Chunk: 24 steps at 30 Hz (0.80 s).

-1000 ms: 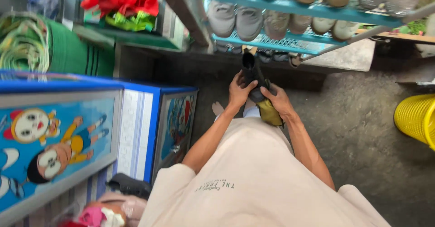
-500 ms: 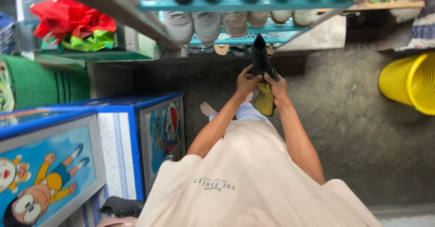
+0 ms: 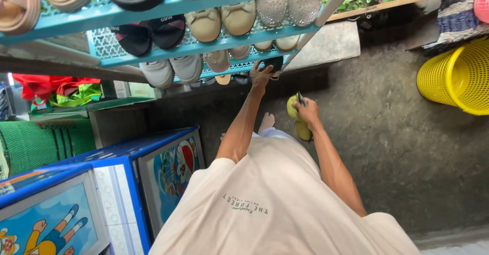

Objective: Cleaning several pairs of shoes one by one using a yellow cloth.

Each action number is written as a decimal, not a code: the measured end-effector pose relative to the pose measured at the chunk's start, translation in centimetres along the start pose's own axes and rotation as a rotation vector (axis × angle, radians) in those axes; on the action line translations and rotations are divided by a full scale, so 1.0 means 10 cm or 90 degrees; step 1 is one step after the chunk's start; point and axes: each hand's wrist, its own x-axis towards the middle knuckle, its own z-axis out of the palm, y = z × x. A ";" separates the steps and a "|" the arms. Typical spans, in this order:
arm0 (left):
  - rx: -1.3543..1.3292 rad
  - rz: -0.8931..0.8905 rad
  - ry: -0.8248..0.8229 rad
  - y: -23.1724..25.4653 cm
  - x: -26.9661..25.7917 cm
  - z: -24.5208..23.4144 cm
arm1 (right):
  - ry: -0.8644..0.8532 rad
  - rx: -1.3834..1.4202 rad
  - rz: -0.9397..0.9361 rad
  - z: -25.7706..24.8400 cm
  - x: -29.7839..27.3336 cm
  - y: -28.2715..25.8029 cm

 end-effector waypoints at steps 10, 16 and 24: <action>0.332 0.180 0.039 -0.30 0.45 0.25 | -0.043 0.049 0.044 -0.12 0.04 0.29; 1.148 0.395 -0.004 -0.39 0.46 0.20 | -0.110 0.067 0.072 -0.09 -0.03 -0.07; 0.569 0.223 0.117 0.32 -0.65 -0.19 | -0.183 0.092 -0.154 0.28 -0.01 -0.51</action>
